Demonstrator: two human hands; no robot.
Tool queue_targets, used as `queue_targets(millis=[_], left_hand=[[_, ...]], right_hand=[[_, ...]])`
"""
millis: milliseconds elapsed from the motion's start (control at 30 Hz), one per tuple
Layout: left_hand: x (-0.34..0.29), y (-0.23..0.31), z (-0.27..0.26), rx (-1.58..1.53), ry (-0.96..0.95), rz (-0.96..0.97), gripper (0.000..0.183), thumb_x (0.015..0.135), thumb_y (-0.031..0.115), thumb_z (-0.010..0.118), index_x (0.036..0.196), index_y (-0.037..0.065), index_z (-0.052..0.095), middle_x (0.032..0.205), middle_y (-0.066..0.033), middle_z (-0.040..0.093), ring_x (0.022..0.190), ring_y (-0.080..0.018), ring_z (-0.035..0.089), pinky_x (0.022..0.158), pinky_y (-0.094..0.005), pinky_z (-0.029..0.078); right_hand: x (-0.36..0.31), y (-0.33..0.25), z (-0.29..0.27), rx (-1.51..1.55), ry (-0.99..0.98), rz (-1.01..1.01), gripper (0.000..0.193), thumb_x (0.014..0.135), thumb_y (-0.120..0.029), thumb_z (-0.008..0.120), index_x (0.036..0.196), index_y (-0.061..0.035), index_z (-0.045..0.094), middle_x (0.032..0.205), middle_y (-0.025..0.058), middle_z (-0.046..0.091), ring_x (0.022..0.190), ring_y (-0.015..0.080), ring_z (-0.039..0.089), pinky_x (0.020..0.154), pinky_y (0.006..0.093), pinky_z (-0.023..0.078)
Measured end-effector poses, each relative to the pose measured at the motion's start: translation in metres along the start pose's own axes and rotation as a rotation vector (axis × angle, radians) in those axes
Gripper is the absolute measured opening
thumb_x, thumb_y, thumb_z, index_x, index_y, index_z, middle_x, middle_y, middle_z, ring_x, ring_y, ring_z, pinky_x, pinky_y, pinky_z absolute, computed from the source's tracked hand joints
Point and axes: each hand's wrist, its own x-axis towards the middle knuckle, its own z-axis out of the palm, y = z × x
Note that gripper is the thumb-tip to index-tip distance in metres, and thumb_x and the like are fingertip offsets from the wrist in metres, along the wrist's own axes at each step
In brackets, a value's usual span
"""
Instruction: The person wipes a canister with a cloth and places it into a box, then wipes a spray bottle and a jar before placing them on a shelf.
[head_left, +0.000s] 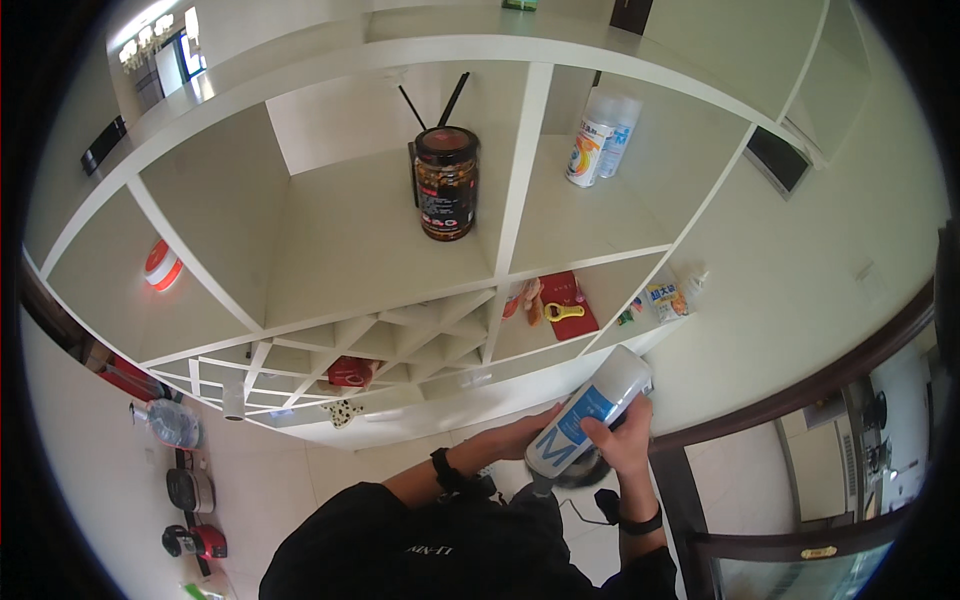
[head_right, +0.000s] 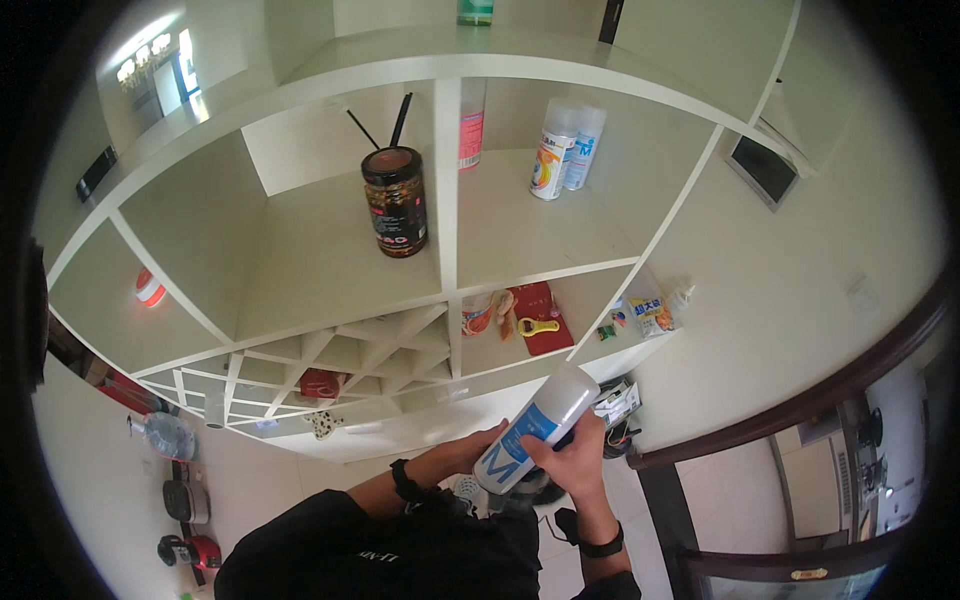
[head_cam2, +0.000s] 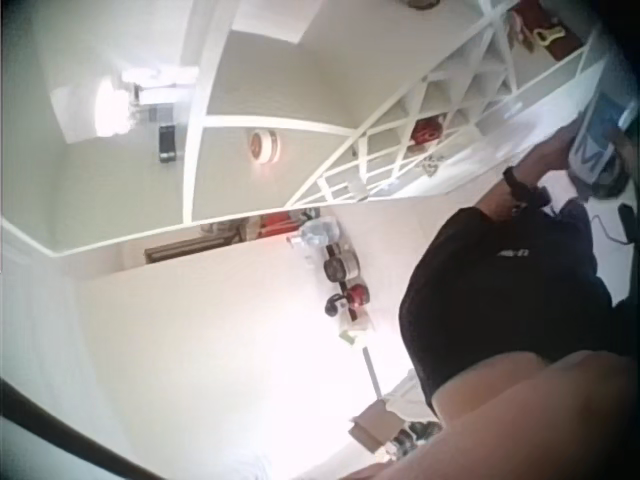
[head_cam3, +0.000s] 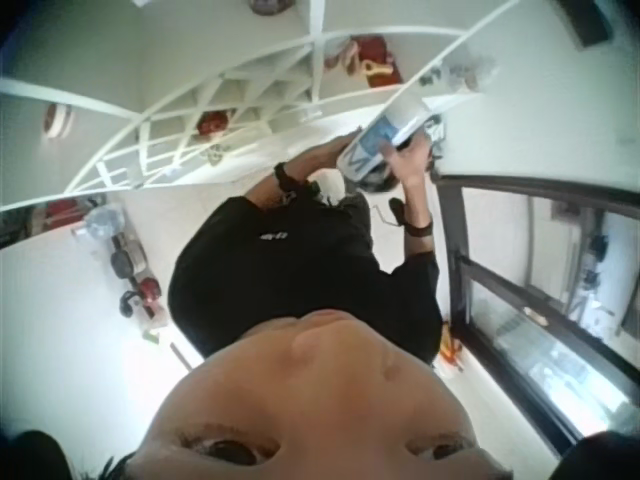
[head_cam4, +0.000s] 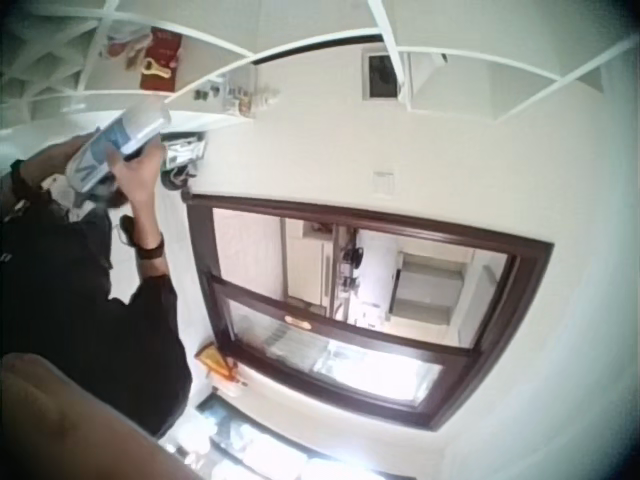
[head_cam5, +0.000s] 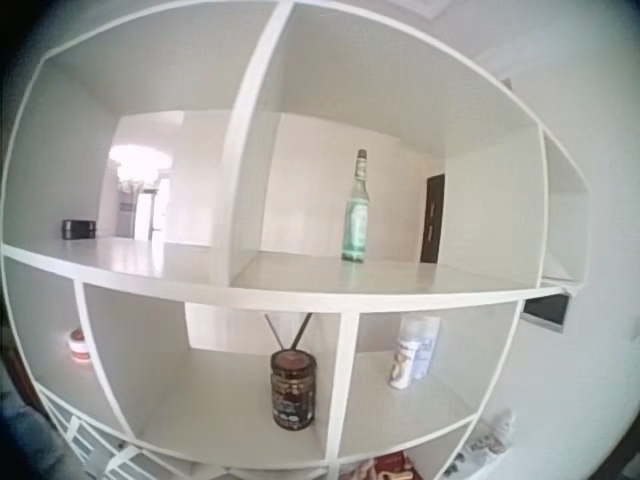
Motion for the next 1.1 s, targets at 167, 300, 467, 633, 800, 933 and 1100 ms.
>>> queue_targets(millis=[167,300,467,633,800,933,1100], left_hand=[[0.058,-0.047,-0.034,-0.262,0.064,0.312,0.055,0.098,0.044,0.036,0.139,0.007,0.036,0.134,-0.0097,0.049,0.119,-0.0234,0.052,0.101,-0.0349,0.043],[0.082,-0.06,-0.059,-0.782,0.012,0.334,0.046,0.095,0.033,0.043,0.13,0.003,0.047,0.118,-0.0146,0.06,0.105,-0.026,0.062,0.094,-0.0356,0.05],[0.046,-0.065,-0.025,-0.742,0.251,0.374,0.05,0.087,0.033,0.052,0.125,0.0,0.05,0.115,-0.0176,0.061,0.099,-0.0285,0.062,0.089,-0.0385,0.051],[0.027,-0.078,-0.012,-0.646,0.413,0.524,0.053,0.085,0.037,0.055,0.123,0.0,0.051,0.113,-0.0177,0.061,0.098,-0.0299,0.062,0.089,-0.0405,0.05],[0.018,-0.078,-0.016,-0.604,0.536,0.527,0.054,0.084,0.038,0.052,0.121,-0.001,0.052,0.11,-0.018,0.063,0.097,-0.0307,0.062,0.09,-0.0417,0.049],[0.01,-0.074,-0.023,-0.614,0.554,0.507,0.052,0.084,0.037,0.054,0.12,-0.001,0.053,0.108,-0.017,0.063,0.096,-0.0298,0.063,0.089,-0.0404,0.05],[-0.006,-0.057,-0.027,-0.497,0.574,0.5,0.051,0.084,0.036,0.055,0.118,-0.002,0.055,0.106,-0.0164,0.064,0.094,-0.0283,0.064,0.086,-0.0382,0.051]], right_hand=[[0.061,-0.019,-0.023,-0.317,-0.32,-0.237,0.046,0.061,-0.023,0.082,0.095,-0.0001,0.06,0.077,0.0092,0.066,0.069,0.02,0.067,0.067,0.0313,0.053],[0.091,-0.031,-0.039,-0.393,-0.316,-0.485,0.057,0.056,-0.024,0.085,0.101,-0.0015,0.059,0.087,0.0109,0.066,0.08,0.0222,0.067,0.073,0.0323,0.053],[0.132,-0.062,-0.063,0.026,-0.408,-0.359,0.064,0.055,-0.019,0.087,0.109,-0.0022,0.057,0.094,0.0103,0.065,0.088,0.0189,0.064,0.077,0.0315,0.051],[0.213,-0.104,-0.047,-0.046,-0.291,-0.488,0.052,0.07,-0.02,0.08,0.11,0.0007,0.055,0.095,0.0102,0.066,0.088,0.017,0.064,0.075,0.031,0.052],[0.272,-0.097,-0.007,-0.335,-0.159,-0.599,0.056,0.069,-0.021,0.079,0.106,0.0075,0.049,0.089,0.0211,0.065,0.083,0.0325,0.066,0.073,0.0359,0.052],[0.307,-0.084,0.02,-0.349,-0.126,-0.628,0.06,0.068,-0.018,0.079,0.106,0.0104,0.042,0.084,0.0293,0.063,0.083,0.0428,0.064,0.073,0.0412,0.053],[0.324,-0.073,0.041,-0.481,-0.073,-0.529,0.072,0.068,-0.019,0.08,0.119,0.0113,0.037,0.092,0.0279,0.063,0.088,0.0356,0.065,0.075,0.0376,0.051]])
